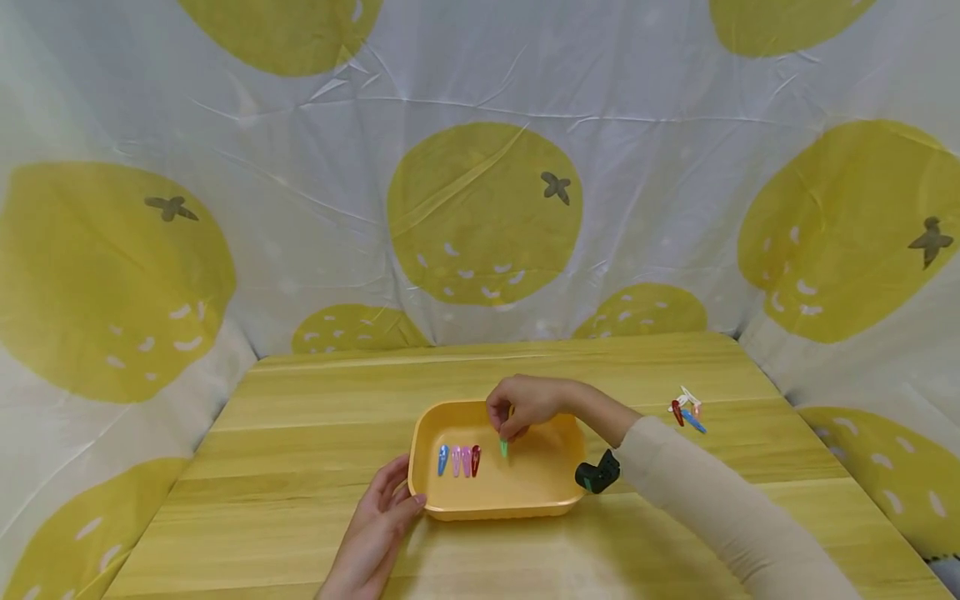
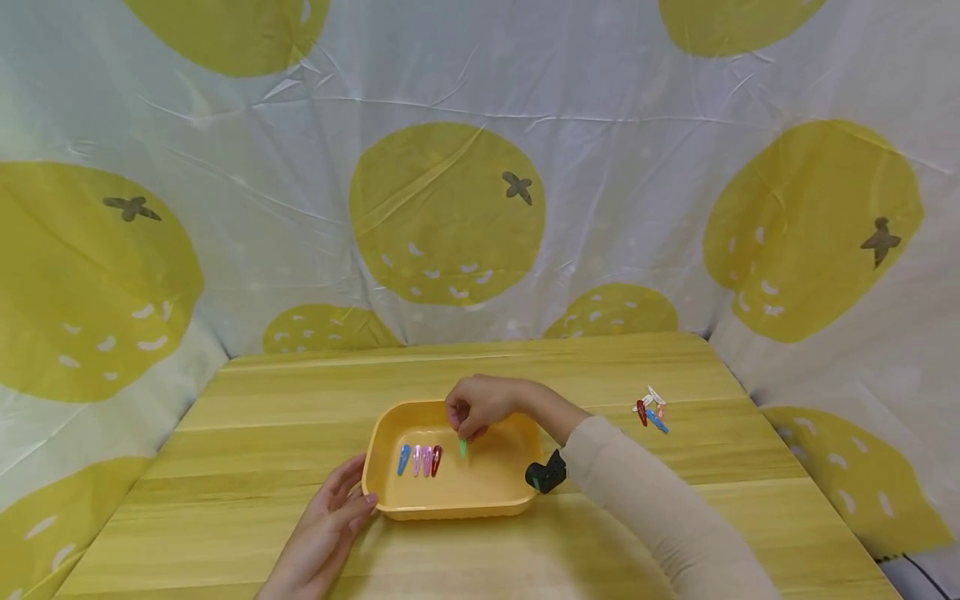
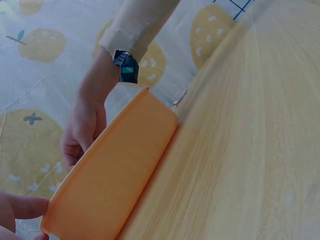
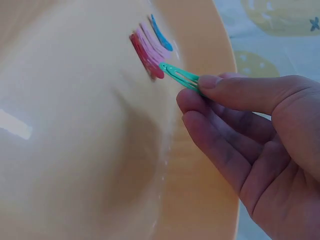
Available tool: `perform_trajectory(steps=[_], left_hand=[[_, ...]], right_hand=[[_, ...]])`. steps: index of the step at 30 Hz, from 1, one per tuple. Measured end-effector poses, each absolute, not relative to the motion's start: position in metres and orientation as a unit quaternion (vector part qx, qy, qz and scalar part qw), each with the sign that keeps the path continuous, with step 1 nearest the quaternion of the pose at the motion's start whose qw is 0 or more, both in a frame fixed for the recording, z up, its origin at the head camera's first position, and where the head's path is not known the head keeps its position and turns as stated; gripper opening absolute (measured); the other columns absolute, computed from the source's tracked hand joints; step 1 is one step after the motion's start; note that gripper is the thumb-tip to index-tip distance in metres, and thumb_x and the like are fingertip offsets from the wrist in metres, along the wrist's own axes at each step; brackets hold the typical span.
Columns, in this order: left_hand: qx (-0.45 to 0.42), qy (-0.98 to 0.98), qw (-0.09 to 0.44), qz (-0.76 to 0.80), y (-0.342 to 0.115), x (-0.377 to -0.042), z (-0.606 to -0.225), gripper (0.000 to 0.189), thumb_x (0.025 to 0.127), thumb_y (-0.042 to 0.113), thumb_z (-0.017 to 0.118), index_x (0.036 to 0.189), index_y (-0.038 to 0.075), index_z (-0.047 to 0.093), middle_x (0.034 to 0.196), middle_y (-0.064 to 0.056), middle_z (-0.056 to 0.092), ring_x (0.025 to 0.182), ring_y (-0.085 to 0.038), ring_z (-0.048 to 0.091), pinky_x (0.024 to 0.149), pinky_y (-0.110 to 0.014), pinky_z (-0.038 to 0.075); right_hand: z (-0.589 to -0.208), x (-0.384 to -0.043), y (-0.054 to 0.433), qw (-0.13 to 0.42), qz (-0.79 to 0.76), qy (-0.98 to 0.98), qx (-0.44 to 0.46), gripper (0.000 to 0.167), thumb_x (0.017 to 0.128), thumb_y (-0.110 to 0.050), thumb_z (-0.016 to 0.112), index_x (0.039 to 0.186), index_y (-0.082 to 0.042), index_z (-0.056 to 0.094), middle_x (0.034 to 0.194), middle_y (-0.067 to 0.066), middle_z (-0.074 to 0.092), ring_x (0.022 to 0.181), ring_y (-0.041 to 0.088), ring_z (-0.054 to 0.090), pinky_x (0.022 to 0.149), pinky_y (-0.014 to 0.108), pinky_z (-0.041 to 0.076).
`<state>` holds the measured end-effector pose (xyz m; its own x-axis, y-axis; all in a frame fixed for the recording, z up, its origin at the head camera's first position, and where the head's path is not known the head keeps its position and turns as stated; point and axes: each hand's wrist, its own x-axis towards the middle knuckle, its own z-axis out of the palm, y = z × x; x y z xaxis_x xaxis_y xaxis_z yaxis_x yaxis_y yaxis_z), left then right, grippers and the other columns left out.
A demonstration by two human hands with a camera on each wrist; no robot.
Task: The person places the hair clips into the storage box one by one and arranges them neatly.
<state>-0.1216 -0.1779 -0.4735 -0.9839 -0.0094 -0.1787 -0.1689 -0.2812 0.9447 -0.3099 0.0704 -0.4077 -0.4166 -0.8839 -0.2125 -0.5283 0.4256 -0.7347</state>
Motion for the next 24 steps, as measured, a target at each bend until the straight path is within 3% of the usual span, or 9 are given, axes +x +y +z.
perform_trajectory(steps=[6, 24], left_hand=[[-0.07, 0.6, 0.048, 0.795, -0.178, -0.122, -0.474, 0.072, 0.097, -0.006, 0.06, 0.159, -0.003, 0.023, 0.164, -0.025, 0.023, 0.145, -0.04, 0.031, 0.104, -0.029, 0.046], [-0.065, 0.6, 0.048, 0.796, -0.179, -0.123, -0.477, 0.072, 0.097, -0.006, 0.06, 0.159, -0.002, 0.023, 0.164, -0.025, 0.022, 0.146, -0.041, 0.031, 0.107, -0.033, 0.046]], right_hand=[[-0.415, -0.31, 0.061, 0.3, -0.282, 0.796, -0.445, 0.017, 0.092, 0.002, 0.074, 0.083, -0.011, 0.067, 0.074, -0.001, 0.068, 0.064, 0.011, 0.063, 0.059, 0.024, 0.054], [-0.428, -0.31, 0.047, 0.302, -0.26, 0.799, -0.45, 0.016, 0.09, 0.002, 0.077, 0.083, -0.009, 0.068, 0.07, -0.003, 0.066, 0.064, 0.011, 0.06, 0.06, 0.02, 0.049]])
